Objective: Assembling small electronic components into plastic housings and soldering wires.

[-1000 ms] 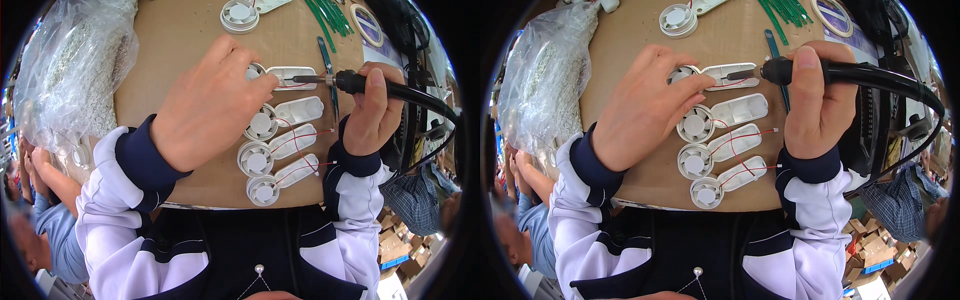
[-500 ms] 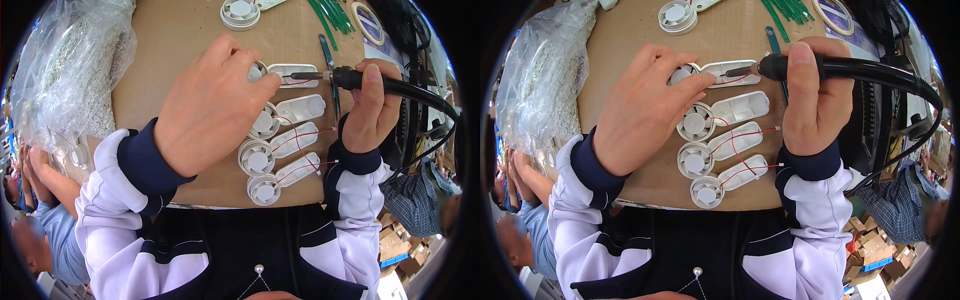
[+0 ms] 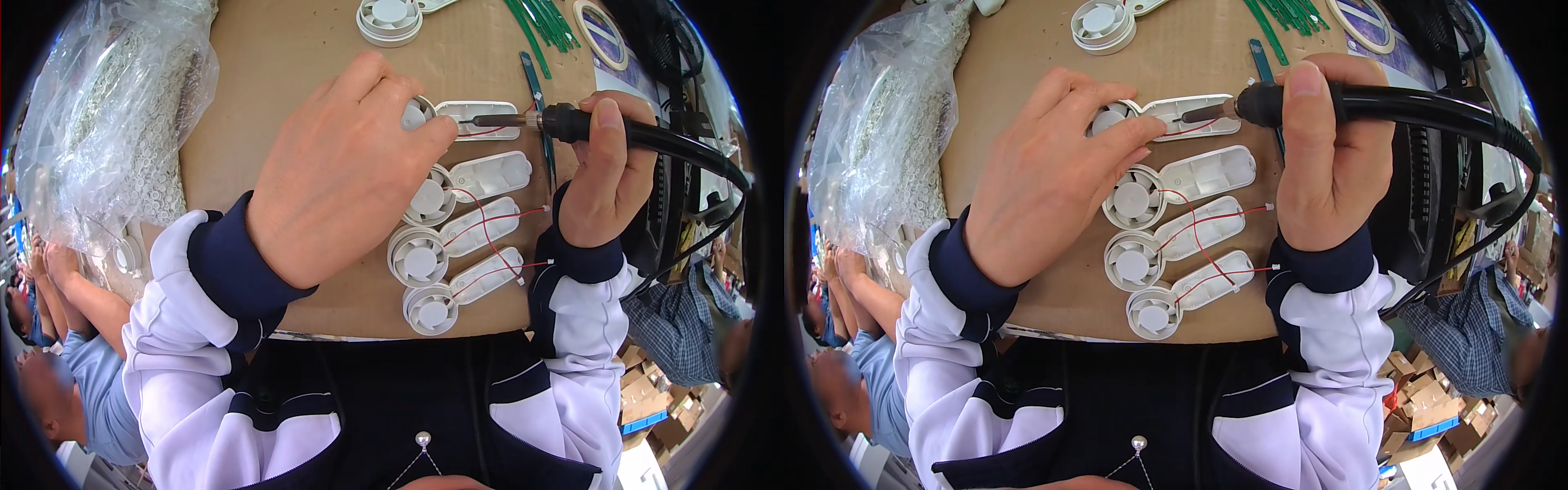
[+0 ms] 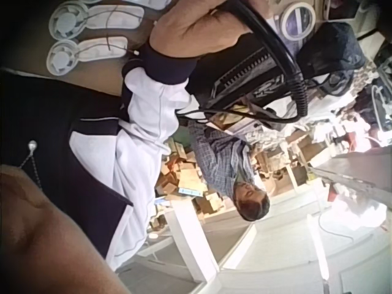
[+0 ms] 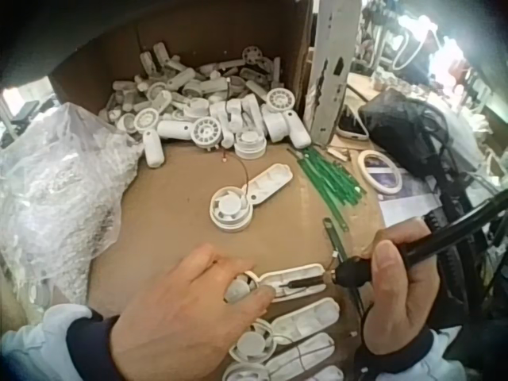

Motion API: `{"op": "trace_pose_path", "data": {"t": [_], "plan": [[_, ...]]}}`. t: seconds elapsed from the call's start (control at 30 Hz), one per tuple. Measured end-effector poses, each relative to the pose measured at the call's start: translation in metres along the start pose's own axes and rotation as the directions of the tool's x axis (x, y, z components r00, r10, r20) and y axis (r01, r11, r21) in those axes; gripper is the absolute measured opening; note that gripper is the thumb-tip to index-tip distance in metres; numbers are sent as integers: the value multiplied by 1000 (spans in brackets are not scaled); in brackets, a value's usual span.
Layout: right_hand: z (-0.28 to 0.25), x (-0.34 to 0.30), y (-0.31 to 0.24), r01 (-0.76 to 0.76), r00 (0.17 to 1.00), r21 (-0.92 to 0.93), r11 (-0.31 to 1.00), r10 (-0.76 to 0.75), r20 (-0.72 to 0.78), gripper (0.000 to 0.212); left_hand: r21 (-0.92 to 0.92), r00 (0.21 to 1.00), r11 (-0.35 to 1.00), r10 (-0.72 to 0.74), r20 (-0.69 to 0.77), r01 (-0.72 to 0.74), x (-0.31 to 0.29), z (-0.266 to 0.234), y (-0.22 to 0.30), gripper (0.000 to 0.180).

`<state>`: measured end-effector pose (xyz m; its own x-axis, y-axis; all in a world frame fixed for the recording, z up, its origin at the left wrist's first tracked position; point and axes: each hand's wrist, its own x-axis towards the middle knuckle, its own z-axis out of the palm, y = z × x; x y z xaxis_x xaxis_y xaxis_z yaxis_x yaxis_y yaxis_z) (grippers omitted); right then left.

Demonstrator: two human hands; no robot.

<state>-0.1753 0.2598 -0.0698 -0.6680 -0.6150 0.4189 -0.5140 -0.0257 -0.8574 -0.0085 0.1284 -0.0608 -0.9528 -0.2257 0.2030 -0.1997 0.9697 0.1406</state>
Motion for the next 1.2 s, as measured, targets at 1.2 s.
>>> {"op": "trace_pose_path", "data": {"t": [1.2], "plan": [[-7,4,5,215,967,-88,973,-225,-118,15,-80,999,997,-1,-40,-2,0,-1,-2,25]]}}
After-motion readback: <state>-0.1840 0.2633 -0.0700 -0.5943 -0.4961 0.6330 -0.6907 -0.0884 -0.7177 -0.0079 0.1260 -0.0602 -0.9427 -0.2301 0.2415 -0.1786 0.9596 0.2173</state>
